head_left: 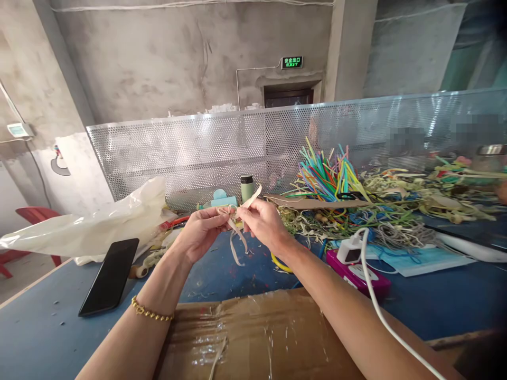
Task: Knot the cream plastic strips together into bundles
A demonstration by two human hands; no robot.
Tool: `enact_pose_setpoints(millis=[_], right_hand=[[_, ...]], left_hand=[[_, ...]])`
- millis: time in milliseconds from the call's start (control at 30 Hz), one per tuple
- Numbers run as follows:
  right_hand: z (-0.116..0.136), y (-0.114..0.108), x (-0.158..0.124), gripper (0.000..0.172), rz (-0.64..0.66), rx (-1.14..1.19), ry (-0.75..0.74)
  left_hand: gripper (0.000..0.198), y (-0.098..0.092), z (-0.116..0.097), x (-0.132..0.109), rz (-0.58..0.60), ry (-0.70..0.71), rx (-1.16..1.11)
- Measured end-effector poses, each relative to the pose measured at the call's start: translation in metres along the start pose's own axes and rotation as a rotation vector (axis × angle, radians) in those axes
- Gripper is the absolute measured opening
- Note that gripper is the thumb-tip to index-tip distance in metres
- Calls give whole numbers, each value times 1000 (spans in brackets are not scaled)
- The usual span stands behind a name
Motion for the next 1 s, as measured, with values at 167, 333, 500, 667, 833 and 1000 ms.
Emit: enact_pose_setpoints(millis=[167,333,500,667,833,1000], right_hand=[[5,5,-3,24,200,230,125],[5,13,-8,18,303,287,157],[-4,11,-6,13,239,203,147],[-7,5,-5,17,221,128,128],[-8,6,-4,14,230,124,131],[-11,8,-4,18,251,110,87]], left_hand=[[7,0,-5,-2,-17,10,3],[12,-1,-5,-1,8,4,9],[12,-2,-5,-1,-22,2,48],[10,1,-3,-2,-38,-13,140],[12,0,-1,-3,-80,-18,179],[17,2,-1,-4,-89,-54,198]])
Point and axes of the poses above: each hand's wrist, its own x-axis towards the middle knuckle, its own y-axis out of the palm, z = x × y, the point moved 4 cm from there along x, towards the middle knuckle, and after that the axes turned 9 degrees about -y, right-handed, at the moved point
